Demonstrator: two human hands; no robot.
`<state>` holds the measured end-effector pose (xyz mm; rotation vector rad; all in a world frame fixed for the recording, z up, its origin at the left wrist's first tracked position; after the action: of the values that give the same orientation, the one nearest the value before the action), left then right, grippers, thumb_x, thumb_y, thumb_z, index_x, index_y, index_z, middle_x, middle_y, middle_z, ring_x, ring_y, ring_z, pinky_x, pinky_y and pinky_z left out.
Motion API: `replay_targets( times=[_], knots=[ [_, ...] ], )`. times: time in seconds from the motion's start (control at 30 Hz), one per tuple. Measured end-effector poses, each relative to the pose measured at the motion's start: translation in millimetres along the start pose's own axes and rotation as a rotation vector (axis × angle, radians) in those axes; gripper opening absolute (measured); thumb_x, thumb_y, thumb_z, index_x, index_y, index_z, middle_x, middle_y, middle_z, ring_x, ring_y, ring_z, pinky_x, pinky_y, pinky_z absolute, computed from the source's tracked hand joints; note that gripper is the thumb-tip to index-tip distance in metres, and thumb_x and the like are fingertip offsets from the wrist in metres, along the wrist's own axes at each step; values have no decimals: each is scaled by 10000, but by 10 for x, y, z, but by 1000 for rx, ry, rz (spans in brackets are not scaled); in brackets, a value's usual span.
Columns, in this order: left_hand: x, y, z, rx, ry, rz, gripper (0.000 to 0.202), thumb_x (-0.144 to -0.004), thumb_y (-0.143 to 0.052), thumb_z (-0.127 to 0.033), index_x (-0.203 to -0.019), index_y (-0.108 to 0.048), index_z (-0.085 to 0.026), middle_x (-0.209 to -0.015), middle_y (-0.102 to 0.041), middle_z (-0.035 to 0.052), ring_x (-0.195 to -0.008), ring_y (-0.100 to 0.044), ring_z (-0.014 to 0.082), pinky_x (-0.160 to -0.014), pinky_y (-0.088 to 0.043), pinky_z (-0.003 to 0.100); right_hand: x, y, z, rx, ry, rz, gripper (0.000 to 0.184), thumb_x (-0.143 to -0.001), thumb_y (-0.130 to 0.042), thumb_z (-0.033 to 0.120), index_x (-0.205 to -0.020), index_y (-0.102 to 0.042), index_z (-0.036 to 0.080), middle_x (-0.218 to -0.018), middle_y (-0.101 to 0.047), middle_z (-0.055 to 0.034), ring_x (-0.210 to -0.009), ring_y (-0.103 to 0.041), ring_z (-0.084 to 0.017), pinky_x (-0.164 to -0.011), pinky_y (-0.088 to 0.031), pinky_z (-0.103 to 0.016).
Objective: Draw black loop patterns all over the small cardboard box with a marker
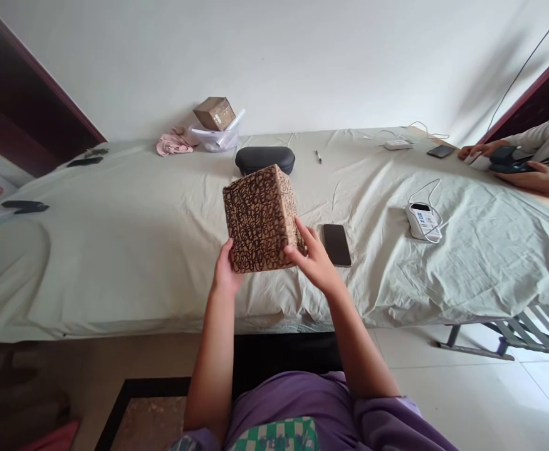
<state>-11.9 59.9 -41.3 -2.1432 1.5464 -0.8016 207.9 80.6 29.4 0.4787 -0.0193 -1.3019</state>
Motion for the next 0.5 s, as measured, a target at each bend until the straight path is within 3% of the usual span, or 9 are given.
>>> replay_targets(
  times=[0.07,0.17,0.23,0.4,0.5],
  knots=[
    [-104,-12,151,77,-8,-32,513,-880,-751,-530,-1257,-763,-182,-1459,-750,118,-1488,-611,328,-1247,-496,481,85,-15,189,248,80,-64,1066,-853,-738,826,-1741,-377,360,-1659,-416,-150,-1591,-397,-438,-1297,-377,-664],
    [-136,-160,185,81,-136,104,569,-907,-759,-552,-1353,-724,-201,-1520,-711,107,-1466,-626,319,-1220,-515,468,196,-82,445,475,197,-101,1114,-835,-764,826,-1758,-322,385,-1664,-323,-166,-1583,-356,-485,-1266,-402,-706],
    [-107,-181,159,40,-190,134,634,-913,-776,-578,-1439,-678,-238,-1563,-679,101,-1453,-637,310,-1185,-542,451,234,-124,537,541,250,-101,1126,-833,-765,826,-1762,-296,394,-1657,-304,-173,-1554,-371,-504,-1242,-424,-726],
    [-30,18,62,-117,-211,-42,859,-873,-833,-594,-1629,-519,-333,-1591,-651,88,-1473,-626,319,-1128,-587,444,231,-227,486,552,267,-92,1175,-815,-759,853,-1767,-256,382,-1619,-291,-189,-1522,-394,-510,-1208,-459,-739],
    [57,-48,3,-211,-284,45,862,-889,-808,-644,-1643,-500,-361,-1726,-512,58,-1603,-490,310,-1255,-492,448,236,-305,434,551,258,-99,1179,-813,-761,853,-1765,-261,371,-1594,-297,-195,-1508,-407,-503,-1214,-449,-751]
  ],
)
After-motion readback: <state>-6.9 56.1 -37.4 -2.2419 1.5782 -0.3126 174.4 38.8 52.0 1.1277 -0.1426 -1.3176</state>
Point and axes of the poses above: each hand's wrist, its own x-axis away from the middle knuckle, its own y-axis out of the back of the hand, z = x × y, the point moved 8 cm from there along -x, towards the middle knuckle
